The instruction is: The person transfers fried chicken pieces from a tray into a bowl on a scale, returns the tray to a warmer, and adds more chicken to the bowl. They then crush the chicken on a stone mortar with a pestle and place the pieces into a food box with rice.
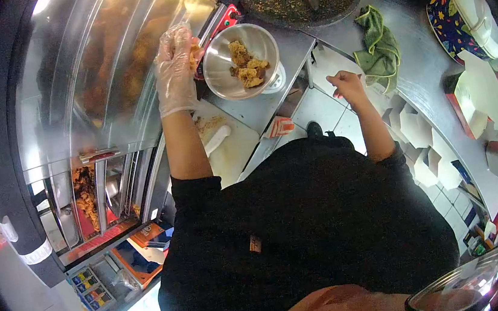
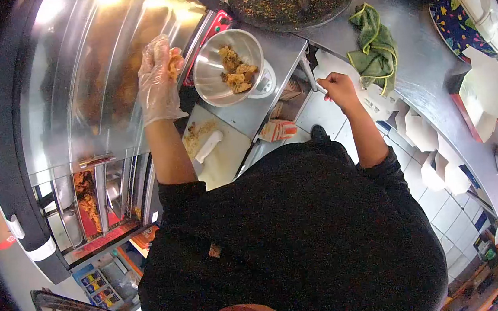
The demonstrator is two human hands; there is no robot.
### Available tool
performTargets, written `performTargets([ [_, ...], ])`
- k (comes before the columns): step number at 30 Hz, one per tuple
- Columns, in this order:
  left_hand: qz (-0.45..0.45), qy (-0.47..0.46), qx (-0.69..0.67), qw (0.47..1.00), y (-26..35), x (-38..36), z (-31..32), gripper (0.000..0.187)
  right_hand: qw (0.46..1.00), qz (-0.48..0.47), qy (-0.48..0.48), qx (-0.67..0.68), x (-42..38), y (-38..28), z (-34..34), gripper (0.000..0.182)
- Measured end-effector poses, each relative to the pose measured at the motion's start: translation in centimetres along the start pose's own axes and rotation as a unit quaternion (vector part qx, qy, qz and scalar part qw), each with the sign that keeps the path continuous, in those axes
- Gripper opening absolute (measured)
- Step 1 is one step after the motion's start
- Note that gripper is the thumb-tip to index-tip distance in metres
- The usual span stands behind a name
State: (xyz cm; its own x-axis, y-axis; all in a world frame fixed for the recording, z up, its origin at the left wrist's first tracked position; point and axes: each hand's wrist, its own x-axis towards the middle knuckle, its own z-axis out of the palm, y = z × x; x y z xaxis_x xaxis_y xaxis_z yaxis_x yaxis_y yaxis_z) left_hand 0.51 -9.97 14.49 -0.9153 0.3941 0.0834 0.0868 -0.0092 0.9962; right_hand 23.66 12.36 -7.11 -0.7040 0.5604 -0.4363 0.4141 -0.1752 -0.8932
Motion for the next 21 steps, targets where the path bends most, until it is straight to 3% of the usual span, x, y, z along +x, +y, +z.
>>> performTargets([
  [15,0.012,-0.039,0.106,0.994,-0.8,0.5,2.1,0.037,1.0,-0.008,0.01,0.007,-0.8,1.0,-1.1,0.028],
  [21,-0.011,-0.037,0.119,0.992,-0.8,0.4,2.5,0.032,1.0,-0.009,0.014,0.008,-0.8,1.5,-1.4,0.029],
])
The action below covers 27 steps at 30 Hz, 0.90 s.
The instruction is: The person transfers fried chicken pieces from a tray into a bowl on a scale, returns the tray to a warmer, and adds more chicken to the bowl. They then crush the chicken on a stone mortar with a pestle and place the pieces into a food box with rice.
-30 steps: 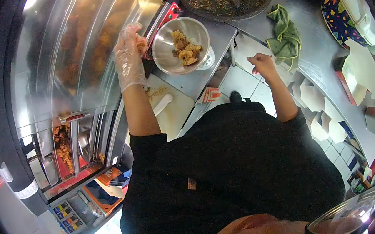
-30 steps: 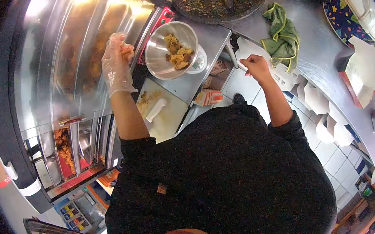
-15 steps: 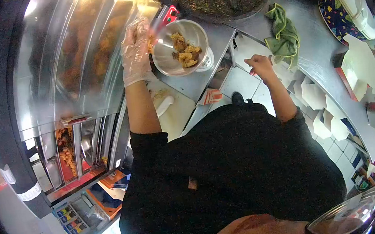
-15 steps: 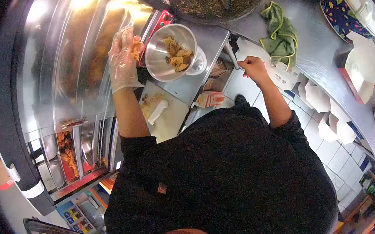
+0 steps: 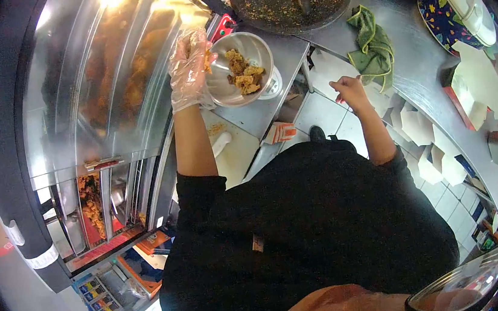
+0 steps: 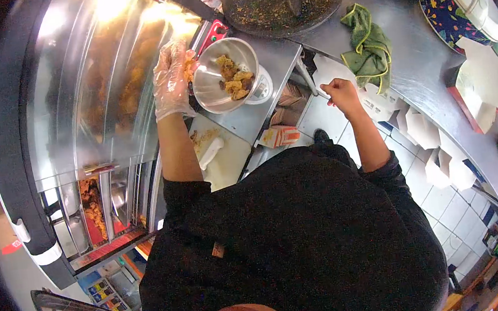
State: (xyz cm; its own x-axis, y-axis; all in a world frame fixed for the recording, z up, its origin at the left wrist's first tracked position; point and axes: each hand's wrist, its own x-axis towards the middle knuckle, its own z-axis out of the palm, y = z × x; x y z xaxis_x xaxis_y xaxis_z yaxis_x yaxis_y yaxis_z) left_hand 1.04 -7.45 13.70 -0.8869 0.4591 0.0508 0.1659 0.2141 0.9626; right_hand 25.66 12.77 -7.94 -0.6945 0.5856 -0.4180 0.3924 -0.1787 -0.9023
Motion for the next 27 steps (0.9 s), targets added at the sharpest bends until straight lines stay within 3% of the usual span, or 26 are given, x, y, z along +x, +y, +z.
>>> performTargets([
  [7,0.003,-0.009,0.012,1.0,0.1,-0.5,0.1,0.032,1.0,-0.005,0.005,-0.002,-0.3,0.1,0.0,0.03],
  [10,0.0,0.003,-0.058,0.998,-0.9,-0.2,0.0,0.034,1.0,-0.01,0.003,-0.006,-0.3,-0.1,0.0,0.029],
  [12,0.158,-0.059,0.168,0.971,-1.5,0.0,-0.8,0.034,1.0,-0.003,0.0,-0.002,-0.4,-0.2,-0.1,0.03],
  [13,0.157,-0.059,0.168,0.971,-1.2,-0.1,-0.6,0.034,1.0,-0.002,-0.001,-0.002,-0.4,-0.4,0.0,0.03],
  [15,0.042,-0.02,0.086,0.995,-0.6,-0.1,-0.1,0.031,1.0,0.007,0.008,-0.022,-0.4,-0.6,0.1,0.03],
  [16,0.042,-0.02,0.086,0.995,-0.7,-0.2,0.0,0.031,1.0,0.008,0.009,-0.022,-0.4,-0.6,0.1,0.03],
  [18,0.01,-0.013,-0.066,0.998,-0.9,-0.4,0.2,0.027,1.0,0.008,0.006,0.003,-0.3,-0.4,0.1,0.03],
  [24,0.025,-0.001,-0.173,0.985,-0.2,-0.5,-1.5,0.022,1.0,0.004,0.004,-0.009,-0.4,-0.4,0.1,0.031],
  [25,0.051,0.035,-0.118,0.991,0.0,-0.7,-1.1,0.021,1.0,0.004,0.003,-0.008,-0.3,-0.3,0.1,0.031],
  [27,0.068,0.024,-0.133,0.989,-0.5,-0.4,-1.4,0.022,1.0,0.009,0.003,-0.006,-0.1,-0.1,0.1,0.031],
])
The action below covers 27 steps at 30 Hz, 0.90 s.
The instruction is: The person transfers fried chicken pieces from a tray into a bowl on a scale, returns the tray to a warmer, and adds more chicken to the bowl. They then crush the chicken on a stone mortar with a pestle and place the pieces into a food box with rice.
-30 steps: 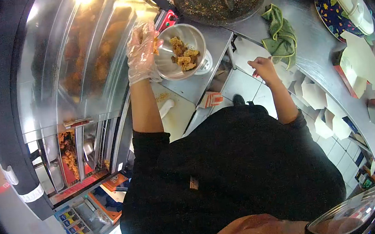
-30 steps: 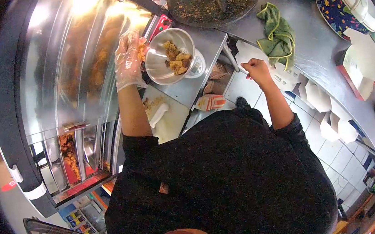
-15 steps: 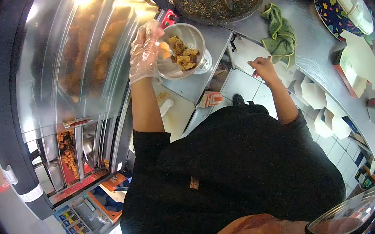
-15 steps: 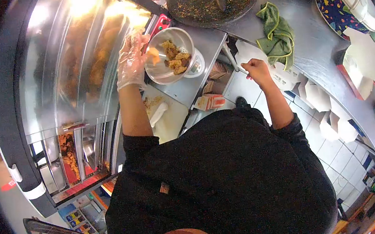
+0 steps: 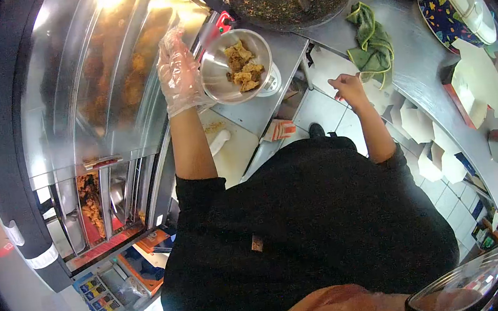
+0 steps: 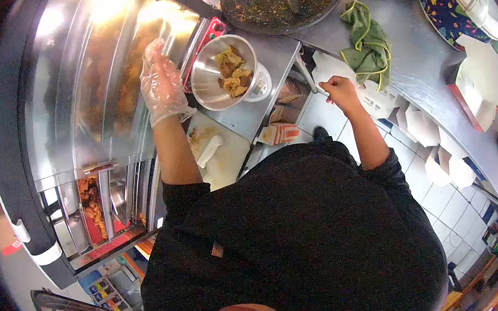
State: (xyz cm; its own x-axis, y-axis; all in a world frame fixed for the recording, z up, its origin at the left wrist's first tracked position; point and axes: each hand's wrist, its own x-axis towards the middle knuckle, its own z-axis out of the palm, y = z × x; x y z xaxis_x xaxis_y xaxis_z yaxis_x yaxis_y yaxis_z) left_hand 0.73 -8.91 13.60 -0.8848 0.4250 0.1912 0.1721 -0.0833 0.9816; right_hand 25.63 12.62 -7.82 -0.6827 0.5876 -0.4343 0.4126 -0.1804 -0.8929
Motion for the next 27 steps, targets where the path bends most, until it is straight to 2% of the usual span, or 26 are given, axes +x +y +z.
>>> performTargets([
  [2,0.016,-0.012,-0.016,1.0,-0.3,0.2,-0.3,0.022,1.0,-0.003,-0.001,-0.002,-0.1,-0.2,0.1,0.031],
  [7,-0.015,-0.061,-0.123,0.99,-1.5,0.7,-0.9,0.027,1.0,0.0,-0.005,-0.005,0.0,-0.2,0.1,0.031],
  [11,-0.027,-0.045,-0.169,0.984,-2.8,1.3,-1.3,0.031,1.0,-0.006,-0.002,0.001,0.1,0.0,0.0,0.03],
  [13,-0.005,-0.06,-0.046,0.997,-1.9,0.5,-0.5,0.03,1.0,-0.004,-0.002,-0.003,0.2,0.1,-0.1,0.03],
  [14,-0.005,-0.06,-0.046,0.997,-1.4,0.2,-0.2,0.03,1.0,-0.004,-0.009,0.003,0.2,0.2,-0.1,0.029],
  [16,0.033,-0.027,0.136,0.99,-0.7,-0.3,0.3,0.029,1.0,-0.004,-0.017,0.009,0.3,0.2,0.1,0.029],
  [20,0.037,-0.014,0.133,0.99,-0.5,-0.9,0.8,0.028,1.0,-0.012,-0.025,-0.002,0.6,-0.1,1.1,0.029],
  [23,0.004,-0.011,0.113,0.994,-0.2,-1.3,0.5,0.028,0.999,-0.011,-0.049,0.009,0.4,-1.2,2.2,0.028],
  [25,0.037,0.006,0.231,0.972,-0.1,-1.3,0.2,0.03,0.998,-0.02,-0.064,0.005,0.1,-2.5,3.1,0.029],
  [26,0.018,-0.017,0.264,0.964,-0.4,-1.0,-0.4,0.045,0.996,-0.039,-0.076,0.015,-0.3,-3.1,3.8,0.03],
  [27,0.019,-0.014,0.264,0.964,-1.2,-1.1,-0.8,0.045,0.994,-0.057,-0.089,0.024,-0.4,-3.5,4.3,0.032],
])
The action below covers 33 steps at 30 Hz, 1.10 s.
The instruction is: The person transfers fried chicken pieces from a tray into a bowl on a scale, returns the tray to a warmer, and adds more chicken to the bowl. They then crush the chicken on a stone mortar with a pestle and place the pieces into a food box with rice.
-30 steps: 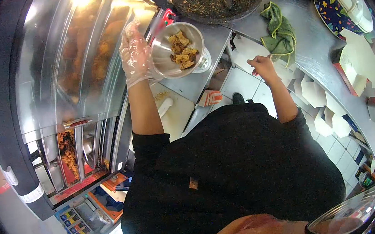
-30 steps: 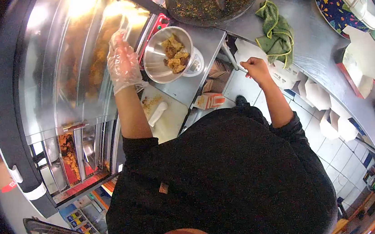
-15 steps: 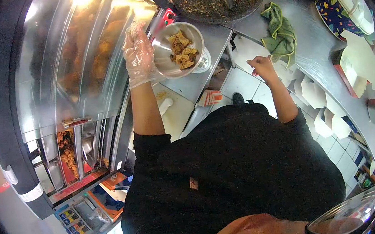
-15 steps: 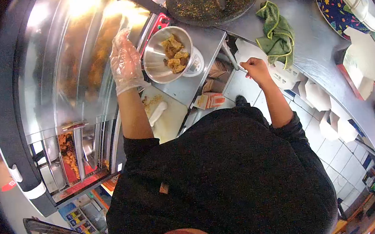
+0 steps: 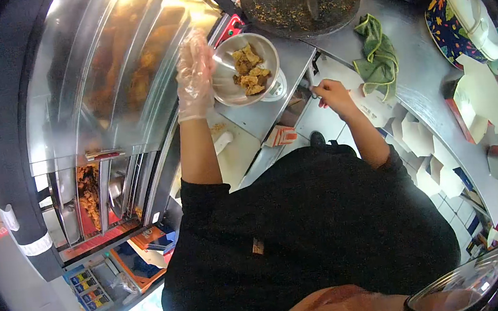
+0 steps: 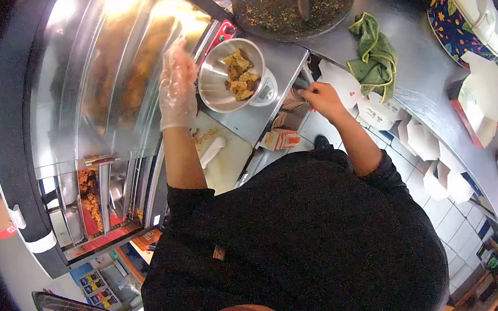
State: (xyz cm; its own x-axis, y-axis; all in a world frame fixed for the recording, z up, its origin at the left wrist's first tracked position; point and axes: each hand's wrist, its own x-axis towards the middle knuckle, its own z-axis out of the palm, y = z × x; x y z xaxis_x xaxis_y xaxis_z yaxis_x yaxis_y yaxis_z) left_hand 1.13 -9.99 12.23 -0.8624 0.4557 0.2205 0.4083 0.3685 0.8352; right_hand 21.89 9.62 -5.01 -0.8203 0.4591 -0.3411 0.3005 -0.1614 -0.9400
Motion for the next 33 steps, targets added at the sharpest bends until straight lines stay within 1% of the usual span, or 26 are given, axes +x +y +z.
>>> performTargets([
  [2,0.136,-0.018,0.091,0.986,-1.5,-0.5,0.1,0.047,1.0,0.008,-0.026,-0.001,0.5,-0.7,1.1,0.034],
  [3,-0.109,-0.06,-0.234,0.964,-2.1,-0.5,-0.5,0.078,0.999,0.009,-0.034,0.036,0.5,-1.1,1.7,0.036],
  [4,-0.108,-0.057,-0.234,0.965,-1.6,-0.6,-0.8,0.078,0.996,0.009,-0.043,0.074,0.5,-2.0,2.4,0.038],
  [5,-0.032,0.001,-0.129,0.991,-1.1,-0.7,-1.1,0.071,0.996,0.031,-0.056,0.058,0.6,-2.7,2.8,0.05],
  [6,0.044,0.059,-0.022,0.997,-0.5,-0.9,-1.5,0.063,0.996,0.03,-0.058,0.057,0.4,-3.6,3.2,0.05],
  [8,0.036,0.051,-0.06,0.996,-0.4,-1.6,-2.6,0.072,0.995,0.051,-0.046,0.071,-0.6,-5.8,4.1,0.051],
  [9,0.042,0.081,-0.142,0.986,-0.5,-1.7,-2.9,0.072,0.994,0.046,-0.049,0.082,0.0,-5.4,4.6,0.065],
  [10,0.05,0.109,-0.222,0.968,-0.5,-1.8,-3.2,0.072,0.995,0.043,-0.051,0.079,0.3,-5.4,5.2,0.065],
  [11,0.053,0.111,-0.225,0.967,-0.3,-2.1,-3.9,0.072,0.994,0.039,-0.065,0.081,0.5,-5.6,6.0,0.077],
  [12,0.058,0.132,-0.172,0.974,0.1,-2.8,-4.9,0.071,0.993,0.033,-0.072,0.083,0.8,-5.7,6.6,0.089],
  [14,0.093,0.216,-0.06,0.97,2.6,-4.0,-5.1,0.065,0.992,0.038,-0.088,0.076,2.4,-4.5,8.5,0.093],
  [15,0.08,0.276,-0.001,0.958,3.7,-4.1,-5.4,0.062,0.988,0.076,-0.098,0.096,4.5,-2.4,9.9,0.089],
  [16,0.103,0.323,0.078,0.937,4.3,-5.0,-5.8,0.062,0.976,0.036,-0.071,0.201,3.1,-4.1,10.3,0.082],
  [17,0.122,0.362,0.055,0.923,2.5,-5.3,-7.1,0.062,0.988,-0.004,-0.036,0.153,4.3,-2.7,11.2,0.07],
  [19,0.093,0.427,0.27,0.858,3.1,-7.5,-8.5,0.053,0.996,0.016,-0.044,0.078,1.4,-6.9,9.1,0.059],
  [20,0.064,0.444,0.4,0.8,2.3,-7.9,-10.0,0.049,0.996,0.019,-0.025,0.084,0.9,-7.0,7.9,0.059],
  [21,0.071,0.437,0.394,0.806,1.2,-8.2,-11.0,0.049,0.979,0.065,-0.061,0.185,0.5,-6.9,7.0,0.05],
  [22,0.085,0.434,0.449,0.776,-0.2,-8.9,-12.0,0.046,0.947,0.113,-0.105,0.283,-0.2,-6.9,6.3,0.042],
  [24,0.088,0.429,0.51,0.741,-1.6,-9.5,-13.6,0.043,0.968,-0.006,-0.008,0.251,-3.4,-7.8,2.9,0.038],
  [25,0.122,0.421,0.547,0.713,-2.1,-9.7,-14.2,0.039,0.975,-0.082,0.036,0.204,-2.5,-4.5,0.7,0.038],
  [26,0.153,0.413,0.581,0.684,-2.6,-9.9,-14.6,0.035,0.989,-0.039,0.1,0.104,-3.5,-4.7,-2.1,0.033],
  [27,0.187,0.428,0.579,0.668,-2.8,-9.8,-15.2,0.028,0.969,-0.137,0.2,0.044,-4.2,-4.0,-3.9,0.03],
  [28,0.18,0.43,0.578,0.67,-3.0,-9.8,-15.6,0.028,0.96,-0.049,0.273,0.043,-5.4,-5.3,-5.5,0.03],
  [30,0.137,0.473,0.561,0.666,-3.2,-10.1,-15.9,0.023,0.897,-0.201,0.353,0.174,-4.7,-1.5,-8.7,0.034],
  [32,0.071,0.455,0.588,0.665,-3.2,-10.0,-15.7,0.023,0.86,-0.148,0.375,0.313,-6.5,-3.6,-10.4,0.041],
  [33,0.064,0.463,0.525,0.711,-4.5,-9.7,-16.3,0.022,0.831,-0.141,0.421,0.334,-5.5,-1.4,-12.2,0.044],
])
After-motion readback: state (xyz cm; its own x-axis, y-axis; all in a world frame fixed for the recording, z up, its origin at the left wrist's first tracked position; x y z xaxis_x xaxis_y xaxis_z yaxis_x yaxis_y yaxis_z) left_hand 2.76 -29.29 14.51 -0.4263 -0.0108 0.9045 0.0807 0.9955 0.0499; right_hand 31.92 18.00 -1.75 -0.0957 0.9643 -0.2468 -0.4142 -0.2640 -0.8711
